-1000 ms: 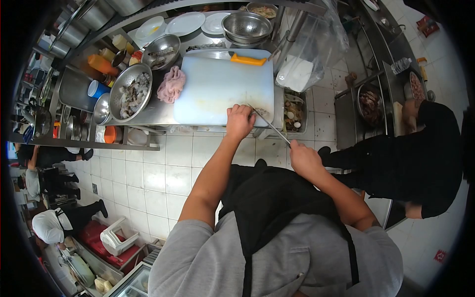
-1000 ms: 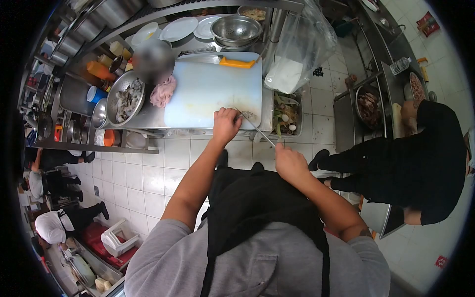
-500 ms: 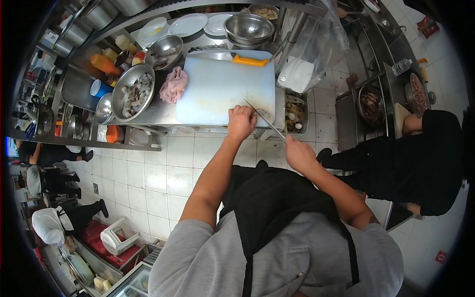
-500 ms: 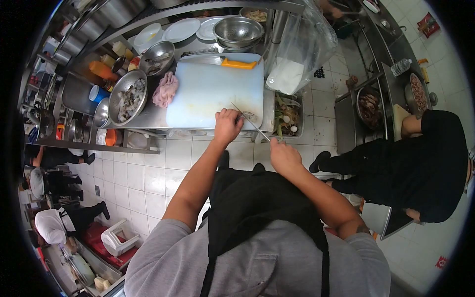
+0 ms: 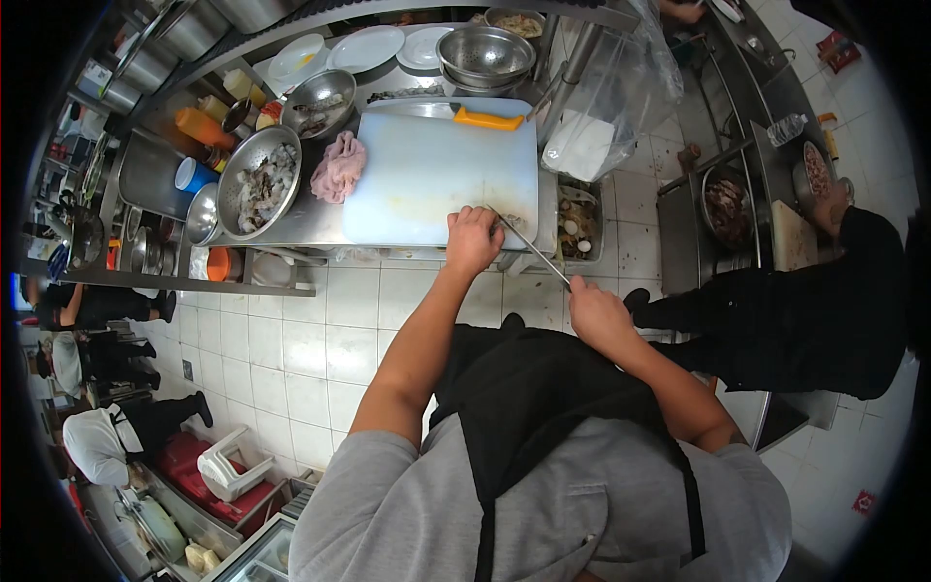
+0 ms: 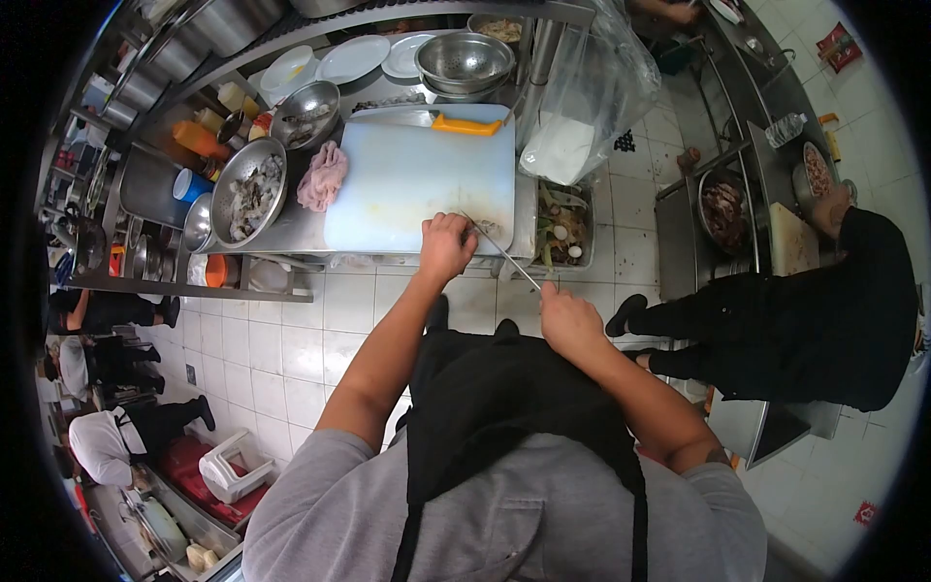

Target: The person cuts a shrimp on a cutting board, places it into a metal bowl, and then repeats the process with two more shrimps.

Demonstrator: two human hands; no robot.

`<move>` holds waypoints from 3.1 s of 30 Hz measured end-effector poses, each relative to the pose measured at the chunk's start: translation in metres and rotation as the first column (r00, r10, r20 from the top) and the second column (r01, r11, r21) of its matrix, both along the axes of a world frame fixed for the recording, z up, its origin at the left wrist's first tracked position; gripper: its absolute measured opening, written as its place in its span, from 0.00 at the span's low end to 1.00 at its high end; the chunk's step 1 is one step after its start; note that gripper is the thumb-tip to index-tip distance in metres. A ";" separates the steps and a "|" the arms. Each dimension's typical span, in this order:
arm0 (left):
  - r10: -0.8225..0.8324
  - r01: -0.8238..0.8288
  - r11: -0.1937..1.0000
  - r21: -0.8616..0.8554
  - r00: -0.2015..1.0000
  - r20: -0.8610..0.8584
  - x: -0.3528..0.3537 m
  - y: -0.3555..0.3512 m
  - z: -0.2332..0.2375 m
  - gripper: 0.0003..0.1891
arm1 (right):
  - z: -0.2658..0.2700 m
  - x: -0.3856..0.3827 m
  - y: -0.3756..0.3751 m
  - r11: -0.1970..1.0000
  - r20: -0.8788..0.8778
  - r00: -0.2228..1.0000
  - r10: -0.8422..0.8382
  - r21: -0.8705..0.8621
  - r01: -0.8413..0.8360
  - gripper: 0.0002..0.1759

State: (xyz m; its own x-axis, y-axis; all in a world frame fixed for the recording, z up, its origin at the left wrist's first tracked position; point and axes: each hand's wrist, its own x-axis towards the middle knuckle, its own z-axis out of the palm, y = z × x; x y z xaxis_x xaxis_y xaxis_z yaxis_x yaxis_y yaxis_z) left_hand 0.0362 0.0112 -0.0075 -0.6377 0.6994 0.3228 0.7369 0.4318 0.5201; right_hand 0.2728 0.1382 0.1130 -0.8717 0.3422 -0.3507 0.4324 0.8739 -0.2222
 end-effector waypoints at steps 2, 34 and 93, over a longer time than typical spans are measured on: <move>0.001 -0.001 1.000 0.002 1.000 -0.008 0.000 0.001 0.000 0.08 | -0.013 -0.001 0.001 1.000 -0.003 1.000 -0.001 -0.004 0.001 0.10; 0.036 -0.037 0.999 -0.022 0.999 -0.016 0.007 0.007 0.001 0.10 | 0.003 -0.008 0.001 1.000 0.041 0.999 -0.020 -0.021 0.021 0.09; 0.038 -0.043 0.994 -0.100 0.998 -0.058 0.014 0.023 0.004 0.10 | -0.007 0.002 0.010 0.999 0.002 0.999 -0.043 -0.015 0.043 0.09</move>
